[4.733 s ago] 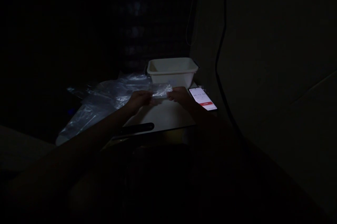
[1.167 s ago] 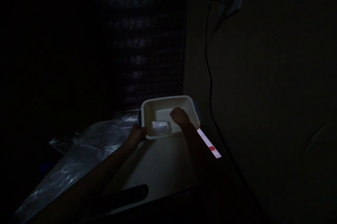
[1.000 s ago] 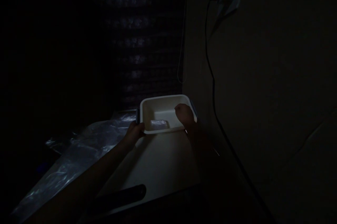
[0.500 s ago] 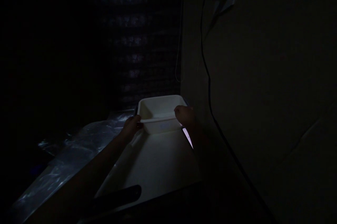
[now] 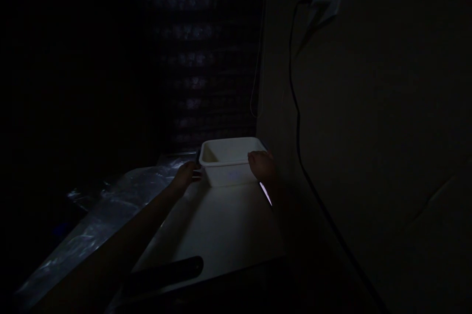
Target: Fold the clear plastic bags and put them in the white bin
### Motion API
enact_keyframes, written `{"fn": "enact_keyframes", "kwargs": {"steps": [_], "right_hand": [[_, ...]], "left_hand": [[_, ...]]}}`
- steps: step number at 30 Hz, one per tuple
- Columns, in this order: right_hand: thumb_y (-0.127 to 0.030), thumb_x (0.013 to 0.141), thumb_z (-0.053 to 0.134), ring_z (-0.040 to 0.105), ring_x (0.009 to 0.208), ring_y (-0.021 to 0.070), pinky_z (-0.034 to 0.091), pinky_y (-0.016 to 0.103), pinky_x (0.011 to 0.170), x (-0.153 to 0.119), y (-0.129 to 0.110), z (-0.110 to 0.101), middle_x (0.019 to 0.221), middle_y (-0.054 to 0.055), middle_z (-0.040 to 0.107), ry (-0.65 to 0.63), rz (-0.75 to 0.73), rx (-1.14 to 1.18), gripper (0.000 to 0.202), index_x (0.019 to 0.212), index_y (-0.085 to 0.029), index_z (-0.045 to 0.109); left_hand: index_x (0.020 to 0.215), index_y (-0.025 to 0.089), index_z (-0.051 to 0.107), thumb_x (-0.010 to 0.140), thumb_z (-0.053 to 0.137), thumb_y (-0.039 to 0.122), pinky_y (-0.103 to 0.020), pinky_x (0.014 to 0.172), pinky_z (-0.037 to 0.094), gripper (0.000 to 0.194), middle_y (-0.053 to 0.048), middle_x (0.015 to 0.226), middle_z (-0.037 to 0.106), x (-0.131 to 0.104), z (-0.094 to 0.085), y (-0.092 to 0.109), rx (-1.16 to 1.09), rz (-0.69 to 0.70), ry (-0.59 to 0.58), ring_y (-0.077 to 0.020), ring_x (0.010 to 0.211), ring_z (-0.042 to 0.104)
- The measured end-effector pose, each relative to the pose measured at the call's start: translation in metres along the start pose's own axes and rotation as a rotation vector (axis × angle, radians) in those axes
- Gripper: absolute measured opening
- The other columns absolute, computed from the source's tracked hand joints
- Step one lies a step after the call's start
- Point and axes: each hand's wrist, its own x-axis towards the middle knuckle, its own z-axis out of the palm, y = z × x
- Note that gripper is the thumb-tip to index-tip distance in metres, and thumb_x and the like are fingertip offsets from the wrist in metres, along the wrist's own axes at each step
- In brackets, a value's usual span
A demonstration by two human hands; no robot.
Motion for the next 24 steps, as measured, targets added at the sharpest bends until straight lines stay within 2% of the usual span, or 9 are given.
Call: {"fn": "enact_keyframes", "kwargs": {"steps": [1, 3, 6, 9, 11, 14, 18, 21, 24], "right_hand": [[-0.022, 0.081, 0.025, 0.051, 0.087, 0.0149, 0.024, 0.031, 0.085, 0.000, 0.000, 0.001, 0.087, 0.005, 0.063, 0.021, -0.002, -0.011, 0.035, 0.082, -0.017, 0.060], [-0.023, 0.081, 0.025, 0.050, 0.087, 0.0158, 0.023, 0.032, 0.084, -0.001, -0.003, 0.002, 0.086, 0.005, 0.062, 0.076, -0.007, -0.026, 0.035, 0.082, -0.017, 0.060], [-0.020, 0.079, 0.030, 0.048, 0.086, 0.0177, 0.024, 0.033, 0.082, -0.001, -0.015, -0.002, 0.086, 0.006, 0.061, 0.212, -0.033, -0.021, 0.030, 0.083, -0.017, 0.059], [-0.018, 0.075, 0.034, 0.047, 0.085, 0.0183, 0.027, 0.032, 0.078, -0.002, -0.038, -0.011, 0.084, 0.006, 0.060, 0.329, -0.094, 0.037, 0.026, 0.081, -0.016, 0.059], [-0.017, 0.074, 0.036, 0.047, 0.084, 0.0178, 0.028, 0.031, 0.076, -0.004, -0.055, -0.016, 0.081, 0.006, 0.060, 0.341, -0.168, 0.079, 0.024, 0.078, -0.016, 0.059], [-0.017, 0.073, 0.038, 0.048, 0.081, 0.0173, 0.029, 0.031, 0.076, -0.006, -0.077, -0.020, 0.078, 0.006, 0.060, 0.290, -0.251, 0.114, 0.022, 0.077, -0.016, 0.060], [-0.016, 0.073, 0.036, 0.051, 0.078, 0.0157, 0.033, 0.028, 0.074, -0.013, -0.090, -0.021, 0.079, 0.006, 0.062, 0.087, -0.291, 0.170, 0.025, 0.078, -0.016, 0.060], [-0.016, 0.073, 0.036, 0.053, 0.079, 0.0139, 0.037, 0.025, 0.072, -0.022, -0.090, -0.015, 0.085, 0.006, 0.062, -0.075, -0.271, 0.279, 0.026, 0.082, -0.016, 0.060], [-0.015, 0.070, 0.040, 0.055, 0.079, 0.0132, 0.039, 0.024, 0.071, -0.034, -0.087, -0.001, 0.090, 0.006, 0.061, -0.175, -0.194, 0.438, 0.026, 0.089, -0.016, 0.059]], "left_hand": [[0.076, 0.013, 0.051, 0.076, 0.033, 0.029, -0.025, 0.053, 0.043, 0.024, -0.005, 0.076, 0.056, 0.001, -0.006, -0.001, 0.125, 0.059, 0.013, -0.0105, 0.055, 0.053], [0.075, 0.013, 0.054, 0.075, 0.033, 0.025, -0.027, 0.061, 0.043, 0.025, -0.008, 0.080, 0.058, 0.001, -0.020, -0.006, 0.511, 0.221, 0.025, -0.0147, 0.068, 0.056], [0.078, 0.010, 0.059, 0.072, 0.037, 0.023, -0.031, 0.073, 0.039, 0.026, -0.014, 0.085, 0.059, -0.004, -0.035, -0.015, 1.055, 0.442, -0.032, -0.0208, 0.082, 0.054], [0.085, 0.009, 0.060, 0.071, 0.041, 0.030, -0.036, 0.073, 0.039, 0.032, -0.016, 0.088, 0.059, -0.013, -0.037, -0.022, 1.345, 0.520, -0.065, -0.0263, 0.088, 0.052], [0.085, 0.009, 0.060, 0.072, 0.038, 0.025, -0.037, 0.071, 0.039, 0.030, -0.016, 0.086, 0.059, -0.016, -0.034, -0.022, 1.436, 0.490, -0.066, -0.0269, 0.088, 0.052], [0.081, 0.009, 0.061, 0.072, 0.032, 0.014, -0.035, 0.067, 0.040, 0.032, -0.016, 0.082, 0.060, -0.017, -0.032, -0.016, 1.479, 0.386, -0.062, -0.0255, 0.083, 0.055], [0.075, 0.011, 0.062, 0.074, 0.031, 0.017, -0.029, 0.064, 0.039, 0.032, -0.014, 0.081, 0.062, -0.016, -0.037, -0.007, 1.383, 0.360, -0.097, -0.0218, 0.076, 0.057], [0.070, 0.013, 0.061, 0.075, 0.032, 0.020, -0.025, 0.064, 0.038, 0.030, -0.011, 0.077, 0.062, -0.020, -0.041, -0.001, 1.197, 0.433, -0.070, -0.0185, 0.074, 0.057], [0.067, 0.015, 0.060, 0.075, 0.034, 0.024, -0.024, 0.064, 0.038, 0.028, -0.008, 0.073, 0.063, -0.028, -0.040, 0.003, 0.886, 0.496, -0.027, -0.0176, 0.071, 0.057]]}}
